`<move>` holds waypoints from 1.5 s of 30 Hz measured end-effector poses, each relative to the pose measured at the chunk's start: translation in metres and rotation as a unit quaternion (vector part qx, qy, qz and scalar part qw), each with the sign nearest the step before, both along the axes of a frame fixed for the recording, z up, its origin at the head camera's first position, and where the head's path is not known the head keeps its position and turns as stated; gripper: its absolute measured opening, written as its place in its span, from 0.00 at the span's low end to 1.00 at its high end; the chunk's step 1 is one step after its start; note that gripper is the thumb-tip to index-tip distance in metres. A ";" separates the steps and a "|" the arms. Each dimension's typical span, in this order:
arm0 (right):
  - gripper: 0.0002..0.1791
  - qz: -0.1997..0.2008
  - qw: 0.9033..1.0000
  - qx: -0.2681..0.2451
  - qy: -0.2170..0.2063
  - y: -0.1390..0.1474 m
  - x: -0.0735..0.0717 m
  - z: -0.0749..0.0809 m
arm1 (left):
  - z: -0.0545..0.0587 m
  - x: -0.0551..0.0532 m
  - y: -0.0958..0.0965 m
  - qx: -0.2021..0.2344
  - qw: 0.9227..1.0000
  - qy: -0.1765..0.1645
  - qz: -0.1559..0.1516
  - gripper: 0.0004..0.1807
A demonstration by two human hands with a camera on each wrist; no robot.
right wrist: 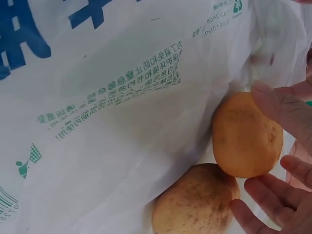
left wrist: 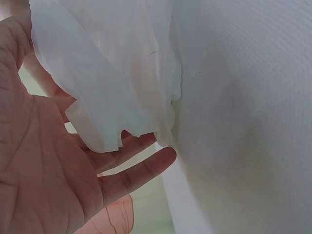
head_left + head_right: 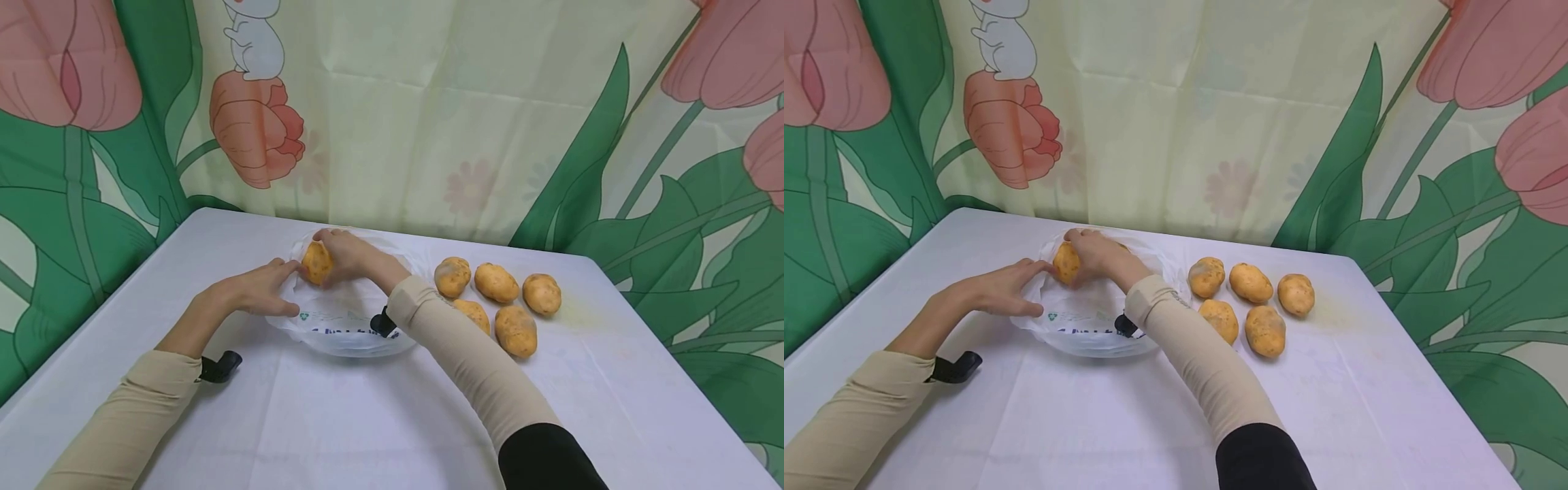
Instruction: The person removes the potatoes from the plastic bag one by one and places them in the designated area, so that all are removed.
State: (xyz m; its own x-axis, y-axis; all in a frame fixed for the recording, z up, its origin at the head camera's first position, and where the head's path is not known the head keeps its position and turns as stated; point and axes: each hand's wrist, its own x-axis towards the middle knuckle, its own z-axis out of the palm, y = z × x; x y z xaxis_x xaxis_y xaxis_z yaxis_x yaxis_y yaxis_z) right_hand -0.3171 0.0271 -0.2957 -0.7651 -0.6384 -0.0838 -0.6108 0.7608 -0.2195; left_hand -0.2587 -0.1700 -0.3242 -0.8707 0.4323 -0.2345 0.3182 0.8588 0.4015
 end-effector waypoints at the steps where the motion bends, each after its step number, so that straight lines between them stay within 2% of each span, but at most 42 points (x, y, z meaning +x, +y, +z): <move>1: 0.50 0.000 1.000 0.004 0.003 -0.001 0.000 0.000 | 0.000 0.000 0.000 0.000 1.000 -0.001 0.001 0.47; 12: 0.47 -0.018 0.997 0.056 0.044 -0.009 0.000 -0.004 | 0.001 0.000 0.000 -0.005 1.000 -0.001 0.003 0.48; 17: 0.44 -0.025 0.997 0.060 0.051 -0.009 0.001 -0.005 | 0.001 0.000 -0.001 -0.004 1.000 0.001 -0.002 0.46; 28: 0.41 -0.032 0.999 0.017 0.040 0.004 0.000 -0.004 | 0.002 0.001 0.000 0.002 1.000 0.000 0.004 0.45; 39: 0.41 -0.034 0.998 -0.048 0.025 0.024 0.016 0.008 | 0.003 0.001 0.001 0.008 1.000 0.001 0.000 0.44; 45: 0.41 -0.048 0.994 -0.098 0.026 0.038 0.026 0.013 | 0.002 0.002 0.002 0.011 1.000 0.003 -0.001 0.43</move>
